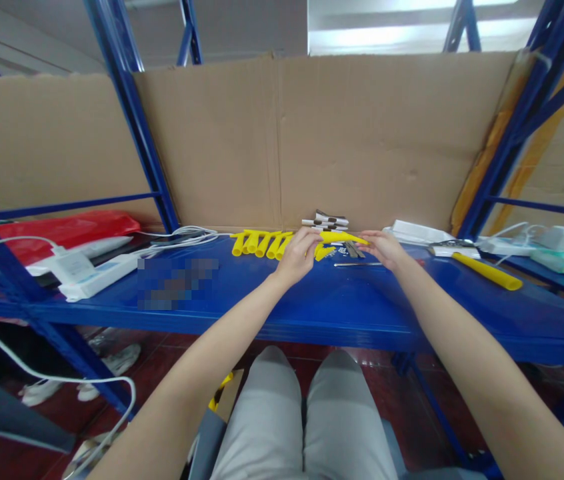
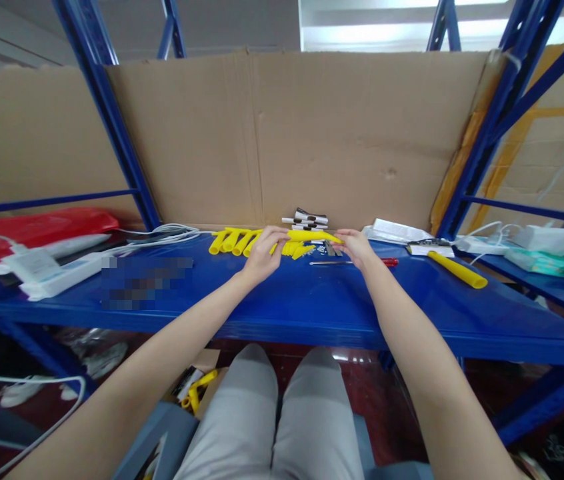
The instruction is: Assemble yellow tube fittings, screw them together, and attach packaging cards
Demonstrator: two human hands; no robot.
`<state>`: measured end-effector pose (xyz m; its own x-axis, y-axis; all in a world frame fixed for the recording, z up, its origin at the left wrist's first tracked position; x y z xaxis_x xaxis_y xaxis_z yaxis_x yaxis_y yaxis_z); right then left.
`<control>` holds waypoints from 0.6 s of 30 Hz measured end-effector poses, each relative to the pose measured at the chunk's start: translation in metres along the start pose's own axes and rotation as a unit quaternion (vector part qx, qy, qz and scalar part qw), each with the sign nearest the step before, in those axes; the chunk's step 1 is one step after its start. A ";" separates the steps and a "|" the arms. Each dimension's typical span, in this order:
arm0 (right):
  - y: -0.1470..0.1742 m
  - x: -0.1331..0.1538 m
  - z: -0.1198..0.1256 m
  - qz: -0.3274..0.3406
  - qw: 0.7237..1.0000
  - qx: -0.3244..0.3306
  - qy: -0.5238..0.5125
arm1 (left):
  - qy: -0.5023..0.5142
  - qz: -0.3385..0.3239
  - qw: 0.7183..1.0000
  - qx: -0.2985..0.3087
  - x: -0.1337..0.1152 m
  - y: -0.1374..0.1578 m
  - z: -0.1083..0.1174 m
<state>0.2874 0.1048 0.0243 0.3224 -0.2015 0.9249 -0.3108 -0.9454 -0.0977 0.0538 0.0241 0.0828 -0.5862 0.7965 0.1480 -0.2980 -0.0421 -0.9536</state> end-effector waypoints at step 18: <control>0.017 -0.012 -0.031 -0.063 0.993 0.091 -0.048 | -0.143 0.013 0.929 0.342 0.002 0.022 -0.051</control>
<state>0.2508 0.0990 0.0227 0.4353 -0.0933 0.8954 -0.0985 -0.9936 -0.0556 0.0848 0.0558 0.0486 -0.7476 0.6004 0.2840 -0.6318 -0.5111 -0.5827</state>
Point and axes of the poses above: each hand's wrist, its own y-axis away from the middle knuckle, its own z-axis out of the back of the hand, x = y × z, the point moved 10 cm from there along -y, towards the middle knuckle, and after that the axes turned 13 degrees about -y, right-handed, at the moved point
